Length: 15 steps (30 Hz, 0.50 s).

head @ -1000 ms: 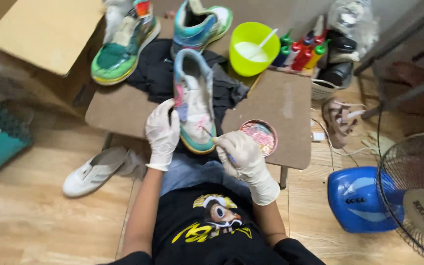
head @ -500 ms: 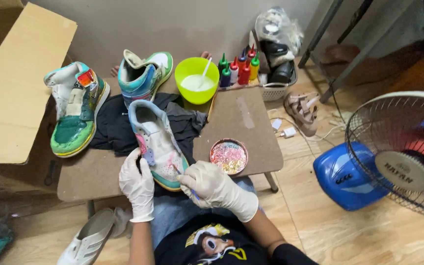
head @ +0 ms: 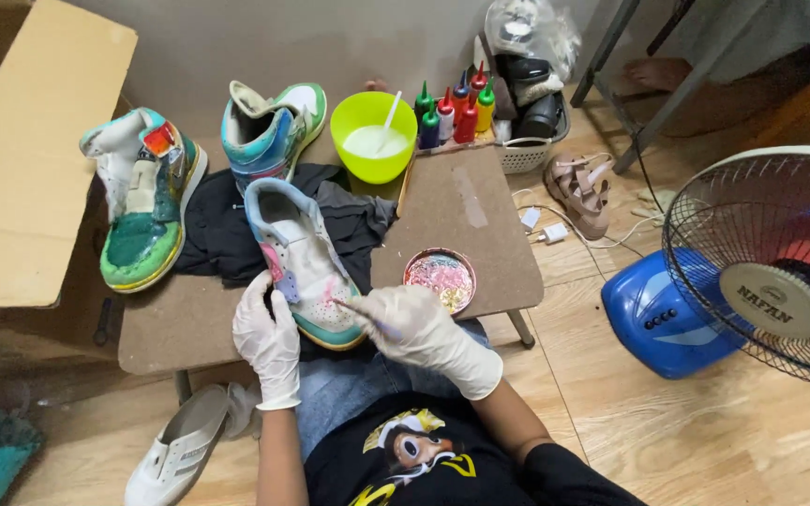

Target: A person wearing gloves uses a fine brush to apply decorative glitter or small beads from a tin onto the surface of a sneaker.

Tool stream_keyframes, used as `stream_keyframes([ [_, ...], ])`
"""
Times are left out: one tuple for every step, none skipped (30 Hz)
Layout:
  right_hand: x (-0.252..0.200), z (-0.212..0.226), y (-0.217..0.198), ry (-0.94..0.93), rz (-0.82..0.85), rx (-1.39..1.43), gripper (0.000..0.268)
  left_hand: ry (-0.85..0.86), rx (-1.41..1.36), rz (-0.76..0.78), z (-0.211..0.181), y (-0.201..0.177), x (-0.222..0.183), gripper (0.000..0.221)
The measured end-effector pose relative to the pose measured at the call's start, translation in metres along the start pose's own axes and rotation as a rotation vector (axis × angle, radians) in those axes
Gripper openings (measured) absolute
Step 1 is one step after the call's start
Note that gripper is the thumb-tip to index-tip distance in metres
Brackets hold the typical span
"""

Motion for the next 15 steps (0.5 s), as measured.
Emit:
stream_keyframes([
  [-0.003, -0.007, 0.004, -0.001, 0.001, 0.008, 0.011, -0.004, 0.007, 0.000, -0.002, 0.000, 0.002, 0.029],
  [-0.007, -0.016, 0.008, 0.030, -0.014, 0.012, 0.010, 0.012, 0.017, -0.013, -0.005, -0.002, 0.003, 0.029],
  [-0.014, -0.025, 0.012, 0.062, -0.021, 0.019, 0.009, 0.019, 0.029, -0.022, -0.007, -0.004, -0.001, 0.029],
  [-0.018, -0.030, 0.016, 0.063, -0.012, 0.031, 0.009, 0.008, 0.038, -0.018, -0.005, -0.004, 0.000, 0.029],
  [-0.022, -0.036, 0.017, 0.067, -0.023, -0.052, 0.009, 0.019, 0.030, -0.026, -0.006, -0.003, 0.000, 0.028],
  [-0.026, -0.042, 0.019, 0.070, -0.033, -0.136, 0.009, 0.030, 0.022, -0.033, -0.006, -0.003, 0.000, 0.028],
  [-0.027, -0.046, 0.017, 0.071, -0.023, -0.123, 0.009, 0.018, 0.032, -0.029, -0.002, 0.000, -0.001, 0.028],
  [-0.028, -0.051, 0.013, 0.092, -0.034, -0.138, 0.008, 0.027, 0.042, -0.037, 0.000, 0.002, -0.002, 0.028],
  [-0.027, -0.057, 0.010, 0.108, -0.047, -0.153, 0.007, 0.038, 0.053, -0.049, 0.002, 0.003, -0.002, 0.028],
  [-0.027, -0.055, 0.007, 0.105, -0.039, -0.139, 0.007, 0.026, 0.064, -0.049, 0.005, 0.006, -0.003, 0.028],
  [-0.026, -0.058, 0.005, 0.151, -0.047, 0.070, 0.004, 0.035, 0.057, -0.052, 0.007, 0.006, -0.003, 0.027],
  [-0.024, -0.061, 0.004, 0.198, -0.053, 0.279, 0.004, 0.044, 0.050, -0.055, 0.009, 0.007, -0.004, 0.027],
  [-0.028, -0.063, 0.013, 0.195, -0.044, 0.294, 0.004, 0.031, 0.063, -0.057, 0.009, 0.007, -0.004, 0.027],
  [-0.032, -0.066, 0.024, 0.205, -0.026, 0.289, 0.006, 0.027, 0.042, -0.061, 0.008, 0.006, -0.004, 0.027],
  [-0.036, -0.068, 0.034, 0.217, -0.008, 0.285, 0.008, 0.022, 0.021, -0.064, 0.006, 0.006, -0.003, 0.028],
])
Point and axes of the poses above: each hand's wrist, its own x-axis towards the middle knuckle, its own y-axis out of the palm, z = x × y, the point moved 9 cm from there along x, towards the middle knuckle, and after that the axes turned 2 degrees about -y, right-handed, at the moved point
